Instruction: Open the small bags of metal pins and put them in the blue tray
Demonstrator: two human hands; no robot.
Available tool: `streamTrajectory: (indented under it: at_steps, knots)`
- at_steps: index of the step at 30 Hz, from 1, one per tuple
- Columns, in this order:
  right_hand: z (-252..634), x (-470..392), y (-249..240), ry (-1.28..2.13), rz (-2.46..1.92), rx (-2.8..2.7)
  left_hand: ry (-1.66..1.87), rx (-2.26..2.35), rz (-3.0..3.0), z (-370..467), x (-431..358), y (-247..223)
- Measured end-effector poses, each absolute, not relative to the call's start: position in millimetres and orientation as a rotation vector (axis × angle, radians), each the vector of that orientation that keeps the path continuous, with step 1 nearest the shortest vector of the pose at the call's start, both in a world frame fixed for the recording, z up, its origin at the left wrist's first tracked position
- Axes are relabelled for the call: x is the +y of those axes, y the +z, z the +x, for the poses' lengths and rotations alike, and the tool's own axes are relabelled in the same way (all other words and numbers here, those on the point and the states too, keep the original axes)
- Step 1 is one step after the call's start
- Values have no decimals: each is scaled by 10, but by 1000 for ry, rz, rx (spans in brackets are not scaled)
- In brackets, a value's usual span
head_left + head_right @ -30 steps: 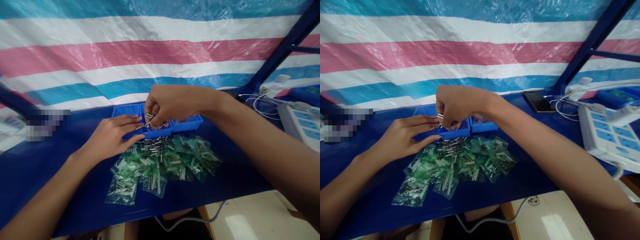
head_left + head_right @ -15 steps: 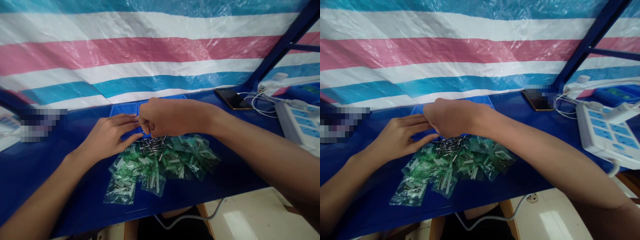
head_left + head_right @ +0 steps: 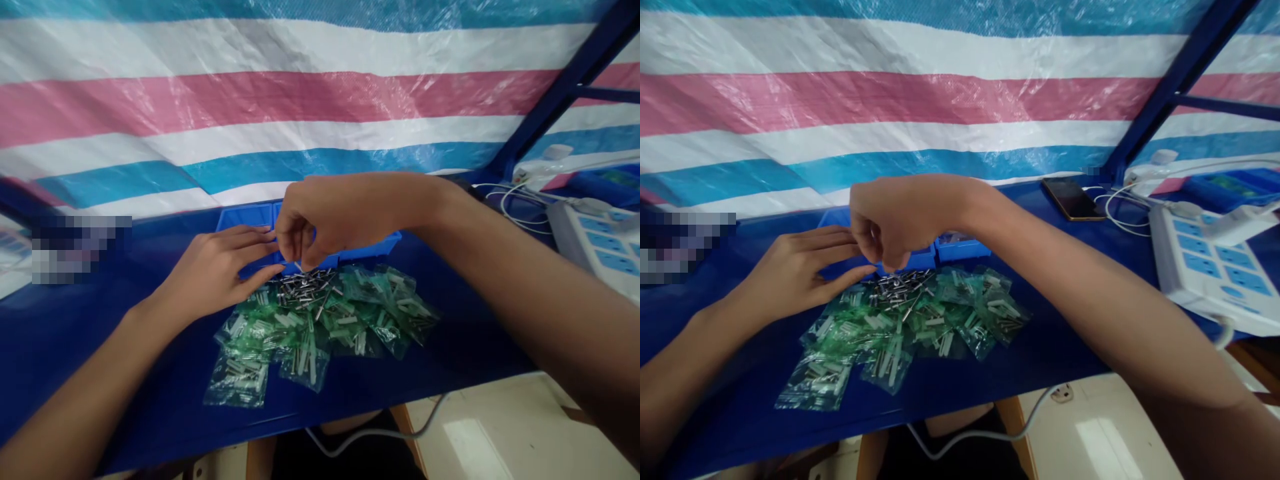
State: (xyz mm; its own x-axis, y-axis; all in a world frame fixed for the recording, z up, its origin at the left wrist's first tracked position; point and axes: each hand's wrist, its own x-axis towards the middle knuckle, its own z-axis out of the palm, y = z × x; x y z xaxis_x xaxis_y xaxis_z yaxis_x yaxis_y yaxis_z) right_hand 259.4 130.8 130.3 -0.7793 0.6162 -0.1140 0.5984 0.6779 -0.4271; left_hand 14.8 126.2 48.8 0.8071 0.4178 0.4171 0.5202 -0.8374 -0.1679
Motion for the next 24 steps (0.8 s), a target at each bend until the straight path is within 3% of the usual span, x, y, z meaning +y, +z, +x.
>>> streamTrajectory:
  at_steps: [9,14,20,24]
  knots:
    - [2543,1460,1107,77,-1350,-2790,-602,-632,-2738,106,1324,420]
    - [2372,1684,760,351,-1336,-2831,-593,-639,-2718,105,1330,399]
    - [2371,1668,760,655,-1287,-2831,-576,-680,-2742,112,1314,411]
    - [2377,1662,770,516,-1296,-2839,-586,-668,-2734,111,1314,418]
